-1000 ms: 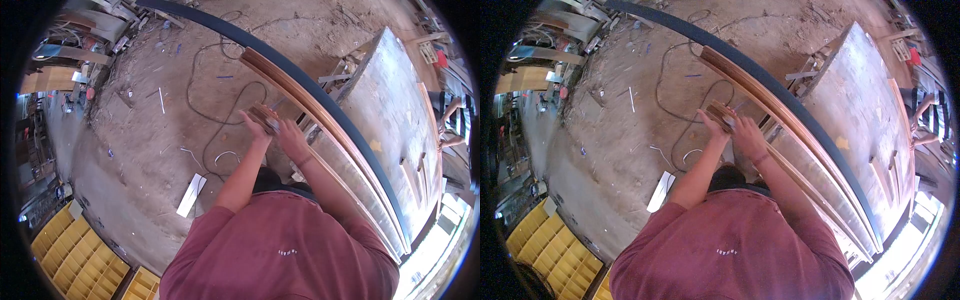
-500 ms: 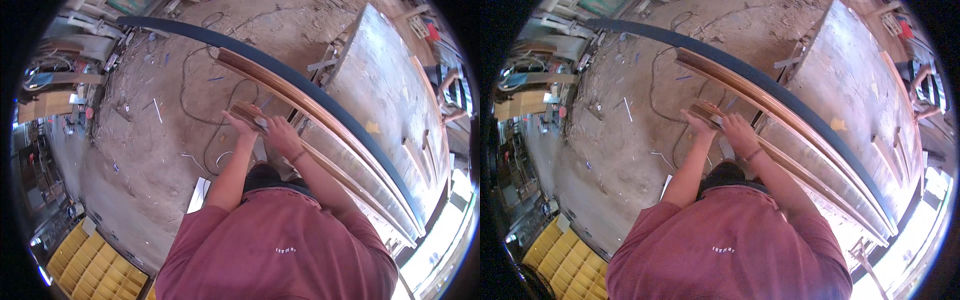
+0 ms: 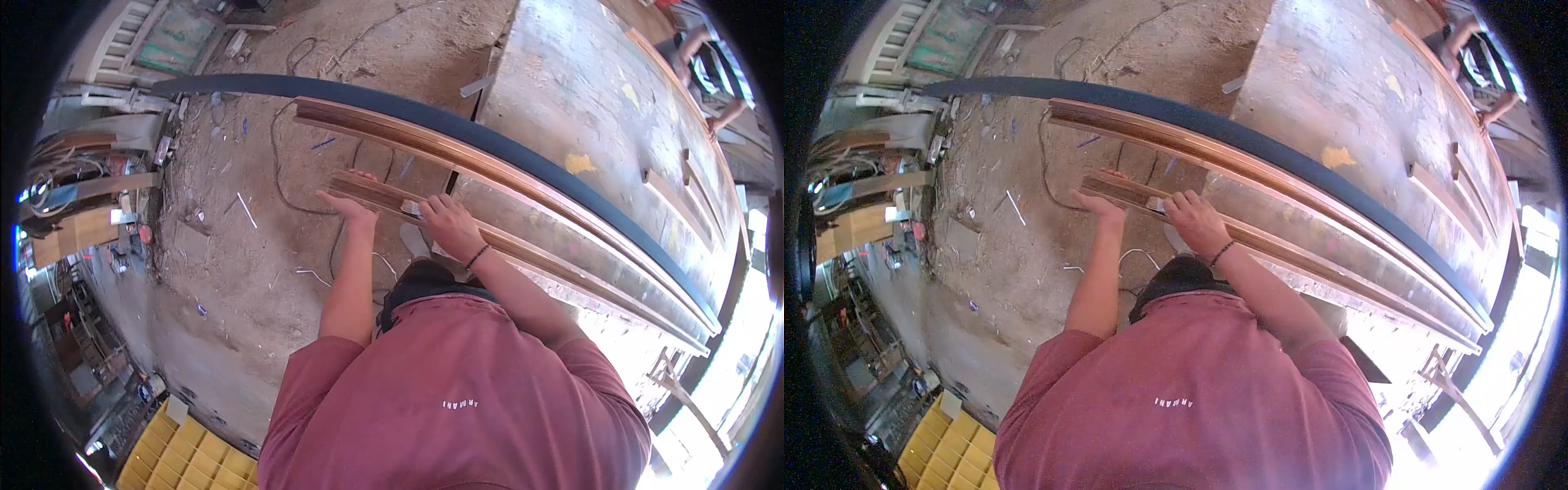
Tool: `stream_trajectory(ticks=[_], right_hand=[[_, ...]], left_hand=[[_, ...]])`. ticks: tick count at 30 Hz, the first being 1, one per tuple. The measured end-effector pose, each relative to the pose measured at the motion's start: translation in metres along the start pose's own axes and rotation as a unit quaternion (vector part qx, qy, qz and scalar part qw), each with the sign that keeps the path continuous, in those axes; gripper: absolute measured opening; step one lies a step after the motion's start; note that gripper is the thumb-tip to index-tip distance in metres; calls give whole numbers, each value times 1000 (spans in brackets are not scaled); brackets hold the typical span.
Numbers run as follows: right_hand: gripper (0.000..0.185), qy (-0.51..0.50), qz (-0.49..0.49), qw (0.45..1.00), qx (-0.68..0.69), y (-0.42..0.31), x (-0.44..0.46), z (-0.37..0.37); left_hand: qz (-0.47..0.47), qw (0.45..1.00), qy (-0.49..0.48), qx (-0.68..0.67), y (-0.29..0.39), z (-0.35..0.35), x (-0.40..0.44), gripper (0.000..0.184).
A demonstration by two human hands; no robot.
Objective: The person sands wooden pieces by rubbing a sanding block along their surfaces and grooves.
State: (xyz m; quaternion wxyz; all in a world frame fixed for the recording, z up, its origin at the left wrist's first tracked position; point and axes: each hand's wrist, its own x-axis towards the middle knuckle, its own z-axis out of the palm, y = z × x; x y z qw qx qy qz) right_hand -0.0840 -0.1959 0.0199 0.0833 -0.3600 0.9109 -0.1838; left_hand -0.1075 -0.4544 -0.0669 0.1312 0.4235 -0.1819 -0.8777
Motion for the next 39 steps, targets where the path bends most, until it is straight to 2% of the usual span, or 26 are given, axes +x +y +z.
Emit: stream_trajectory(ticks=[3,6,8,12,13,15,16,17,18,19,21,25,27,31,33,37,39], right_hand=[[21,33,17,999,-8,30,-70,-18],[22,8,71,997,-10,65,-151,-29],[27,-59,143,988,-7,75,-177,-40],[26,32,98,995,-4,80,-175,-42],[25,36,85,996,-8,80,-174,-42],[23,40,76,996,-13,79,-176,-43],[22,41,70,996,-28,80,-175,-43],[22,41,63,996,-41,80,-175,-42],[22,42,63,996,-39,81,-175,-43],[22,34,61,997,-34,80,-176,-44],[21,31,57,997,-28,81,-175,-43],[24,18,59,998,-17,74,-170,-41],[25,15,61,998,-11,64,-164,-37],[27,53,41,998,-20,75,-158,-31],[25,-13,80,996,-23,87,-187,-41],[24,-38,166,985,-30,107,-259,-65],[25,-18,131,991,-32,105,-250,-54]], left_hand=[[7,1000,3,-14,0,3,-3,106],[17,1000,18,6,1,1,2,106],[35,999,5,8,0,5,-3,105],[22,999,-3,34,8,-6,13,105],[117,987,74,86,9,-4,12,97],[207,957,146,138,-2,-4,-2,91],[427,819,22,382,-14,4,-33,84],[588,563,-103,572,-26,15,-67,83],[601,437,-272,612,-38,32,-102,90],[558,374,-378,637,-48,50,-140,101],[424,362,-508,656,-87,54,-164,106],[391,331,-522,682,-132,37,-155,97],[350,333,-485,729,-141,27,-155,83],[389,340,-477,711,-147,30,-150,76],[413,337,-472,702,-145,30,-155,79],[433,330,-476,691,-148,29,-150,80],[411,318,-465,717,-147,27,-154,82]])
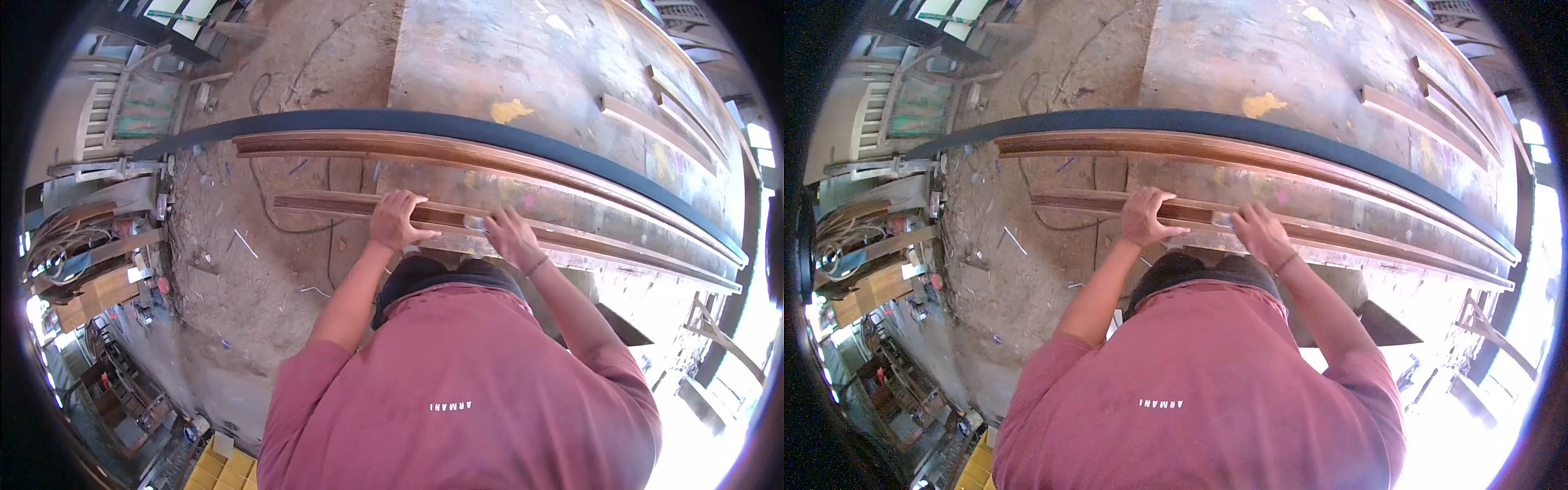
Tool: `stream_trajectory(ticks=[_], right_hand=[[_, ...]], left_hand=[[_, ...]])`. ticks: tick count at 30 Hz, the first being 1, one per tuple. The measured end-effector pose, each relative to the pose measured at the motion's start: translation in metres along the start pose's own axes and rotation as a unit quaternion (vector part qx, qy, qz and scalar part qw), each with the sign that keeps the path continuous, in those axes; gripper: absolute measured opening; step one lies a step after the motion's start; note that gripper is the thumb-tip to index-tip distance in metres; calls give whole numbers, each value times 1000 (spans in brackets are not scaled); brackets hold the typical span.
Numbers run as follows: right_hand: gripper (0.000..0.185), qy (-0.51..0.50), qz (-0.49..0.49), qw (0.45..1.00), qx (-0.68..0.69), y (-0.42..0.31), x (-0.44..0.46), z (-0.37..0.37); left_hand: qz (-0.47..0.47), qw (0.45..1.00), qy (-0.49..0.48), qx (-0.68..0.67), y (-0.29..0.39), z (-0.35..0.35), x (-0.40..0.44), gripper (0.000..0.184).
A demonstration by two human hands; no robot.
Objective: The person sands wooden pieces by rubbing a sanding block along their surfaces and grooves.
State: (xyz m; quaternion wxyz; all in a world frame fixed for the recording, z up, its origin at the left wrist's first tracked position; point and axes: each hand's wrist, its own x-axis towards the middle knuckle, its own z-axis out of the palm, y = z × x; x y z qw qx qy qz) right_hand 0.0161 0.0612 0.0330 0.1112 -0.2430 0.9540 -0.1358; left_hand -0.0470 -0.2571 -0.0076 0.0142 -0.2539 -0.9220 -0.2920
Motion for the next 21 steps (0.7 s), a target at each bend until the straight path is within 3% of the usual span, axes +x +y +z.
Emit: stream_trajectory(ticks=[3,6,7,10,13,16,19,21], right_hand=[[29,61,-77,995,-19,-28,49,28],[29,12,-50,999,10,-43,67,16],[29,61,-72,996,2,-26,55,23],[28,55,-31,997,-36,30,-12,11],[27,67,-27,997,-38,41,-32,0],[25,103,-62,992,-36,17,-2,21],[25,63,-78,995,-19,-41,61,20],[25,83,-64,994,-7,-38,51,16]], left_hand=[[22,1000,23,0,-1,0,2,79],[11,1000,-4,-3,2,-6,3,79],[11,1000,6,1,1,-3,2,80],[22,1000,0,10,-4,0,1,80],[31,999,16,12,-4,2,2,81],[37,999,13,14,-5,2,2,81],[37,999,4,18,-7,3,1,81],[25,1000,-6,11,-2,-4,1,80]])
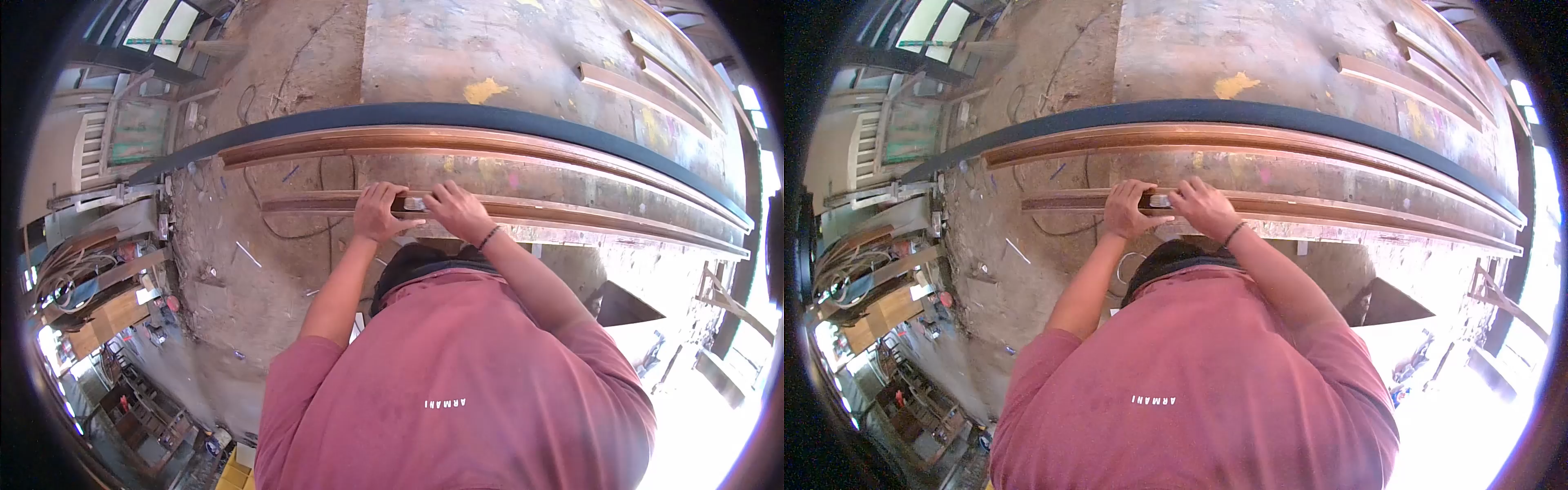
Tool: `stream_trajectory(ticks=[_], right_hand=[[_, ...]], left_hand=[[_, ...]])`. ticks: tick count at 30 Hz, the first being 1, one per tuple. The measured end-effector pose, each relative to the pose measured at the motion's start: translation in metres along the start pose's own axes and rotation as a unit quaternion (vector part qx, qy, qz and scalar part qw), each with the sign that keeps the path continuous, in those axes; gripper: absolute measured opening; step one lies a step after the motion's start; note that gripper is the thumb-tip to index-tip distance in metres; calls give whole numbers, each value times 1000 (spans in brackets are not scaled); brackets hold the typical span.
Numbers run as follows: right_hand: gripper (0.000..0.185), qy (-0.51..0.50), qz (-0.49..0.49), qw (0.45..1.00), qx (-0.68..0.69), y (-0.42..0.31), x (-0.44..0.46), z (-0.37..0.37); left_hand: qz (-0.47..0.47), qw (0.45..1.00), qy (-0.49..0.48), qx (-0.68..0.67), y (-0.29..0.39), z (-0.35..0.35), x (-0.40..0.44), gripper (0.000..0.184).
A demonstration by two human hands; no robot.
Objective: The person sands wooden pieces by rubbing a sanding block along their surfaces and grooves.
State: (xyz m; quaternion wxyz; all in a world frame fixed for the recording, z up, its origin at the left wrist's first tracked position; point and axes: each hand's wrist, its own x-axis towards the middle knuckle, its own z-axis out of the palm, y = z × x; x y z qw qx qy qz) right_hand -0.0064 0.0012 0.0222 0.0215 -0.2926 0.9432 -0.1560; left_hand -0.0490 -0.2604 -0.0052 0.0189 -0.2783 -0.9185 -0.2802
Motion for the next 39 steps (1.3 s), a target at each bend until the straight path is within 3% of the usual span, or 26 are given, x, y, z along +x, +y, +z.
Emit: stream_trajectory(ticks=[3,6,12,14,18,20,23,25,27,29,32,35,38,39], right_hand=[[24,71,16,995,-68,48,-67,-13],[24,28,101,993,-61,86,-133,-51],[27,78,116,988,-57,56,-110,-36],[29,78,133,987,-50,51,-108,-31],[37,90,140,985,-40,46,-117,-24],[42,92,137,986,-30,48,-119,-21],[45,73,156,985,-20,55,-128,-24],[52,54,215,975,-27,81,-165,-24],[39,110,241,963,-41,109,-217,-48],[37,105,275,953,-75,138,-257,-61],[35,141,215,964,-63,129,-235,-51],[53,98,156,982,-33,80,-168,-12],[61,31,140,990,0,63,-131,-21],[61,67,151,986,-9,73,-148,-14]], left_hand=[[2,1000,15,4,-4,7,-3,79],[19,1000,18,16,-7,11,3,79],[4,999,-46,25,6,1,6,81],[89,993,-70,43,35,-17,29,83],[160,985,-57,-34,106,32,63,79],[107,983,-92,-114,119,67,66,72],[48,988,-110,-97,120,81,61,66],[60,990,-98,-87,120,82,58,66],[78,991,-76,-73,121,86,64,66],[82,993,-73,-40,122,85,64,68],[72,996,-56,-23,131,81,65,66],[68,996,-56,-18,129,85,63,65],[69,995,-55,-38,130,83,64,65],[70,995,-58,-40,128,83,63,65]])
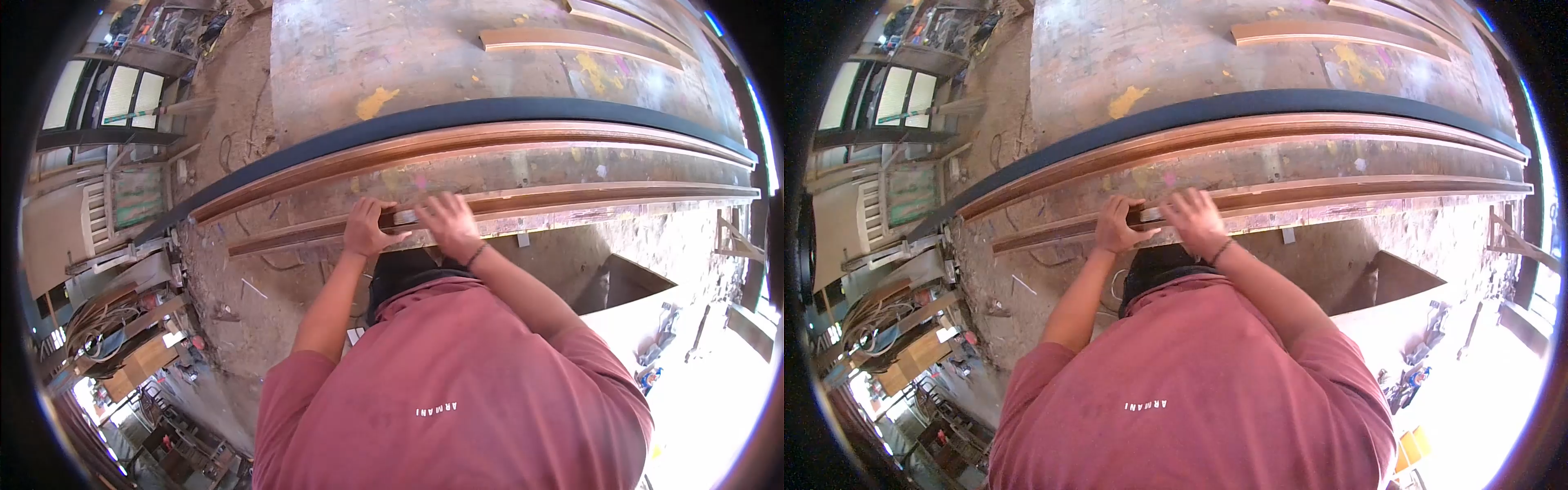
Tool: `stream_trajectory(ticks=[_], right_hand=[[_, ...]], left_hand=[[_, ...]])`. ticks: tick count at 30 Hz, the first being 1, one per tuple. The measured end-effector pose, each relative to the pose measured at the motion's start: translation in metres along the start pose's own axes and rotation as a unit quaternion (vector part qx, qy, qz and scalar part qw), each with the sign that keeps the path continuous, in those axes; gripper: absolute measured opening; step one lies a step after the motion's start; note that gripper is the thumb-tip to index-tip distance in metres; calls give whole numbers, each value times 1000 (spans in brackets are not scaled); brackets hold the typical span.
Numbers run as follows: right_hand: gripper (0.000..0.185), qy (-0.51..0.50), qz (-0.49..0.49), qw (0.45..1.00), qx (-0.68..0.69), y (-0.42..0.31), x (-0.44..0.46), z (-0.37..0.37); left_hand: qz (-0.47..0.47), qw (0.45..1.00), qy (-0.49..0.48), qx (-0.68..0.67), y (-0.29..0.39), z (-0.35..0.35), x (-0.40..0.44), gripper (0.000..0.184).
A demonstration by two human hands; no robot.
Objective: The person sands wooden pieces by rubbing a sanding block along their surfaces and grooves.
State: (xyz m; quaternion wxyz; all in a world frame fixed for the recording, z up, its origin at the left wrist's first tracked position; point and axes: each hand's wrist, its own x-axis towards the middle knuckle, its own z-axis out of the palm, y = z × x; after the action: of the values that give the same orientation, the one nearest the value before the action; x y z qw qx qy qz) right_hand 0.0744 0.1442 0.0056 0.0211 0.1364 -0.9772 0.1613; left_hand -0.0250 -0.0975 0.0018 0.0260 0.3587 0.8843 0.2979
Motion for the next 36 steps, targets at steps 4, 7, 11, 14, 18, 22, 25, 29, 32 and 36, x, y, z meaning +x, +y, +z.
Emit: stream_trajectory(ticks=[4,7,11,14,18,22,25,29,32,36], right_hand=[[53,48,87,993,-56,93,-77,-34],[29,88,65,992,-57,79,-69,-50],[42,51,3,999,-12,-10,4,3],[47,44,30,999,-6,-3,-4,2],[45,93,118,987,-60,96,-80,-52],[43,77,109,990,-51,82,-72,-47],[47,48,52,997,-42,10,-20,-3],[44,38,58,997,-23,13,-17,-2],[42,97,146,981,-83,111,-97,-58],[45,122,141,982,4,74,-74,-40]], left_hand=[[15,1000,12,15,-3,4,0,66],[11,1000,6,23,-1,3,-4,67],[9,1000,0,18,1,2,0,68],[12,1000,2,22,2,0,0,66],[12,1000,0,25,-2,3,-3,68],[21,999,14,27,-4,4,-7,71],[22,999,17,19,-4,9,-1,72],[29,999,6,29,-5,4,-3,72],[31,999,19,22,-6,9,-4,71],[27,999,4,32,-4,7,-3,70]])
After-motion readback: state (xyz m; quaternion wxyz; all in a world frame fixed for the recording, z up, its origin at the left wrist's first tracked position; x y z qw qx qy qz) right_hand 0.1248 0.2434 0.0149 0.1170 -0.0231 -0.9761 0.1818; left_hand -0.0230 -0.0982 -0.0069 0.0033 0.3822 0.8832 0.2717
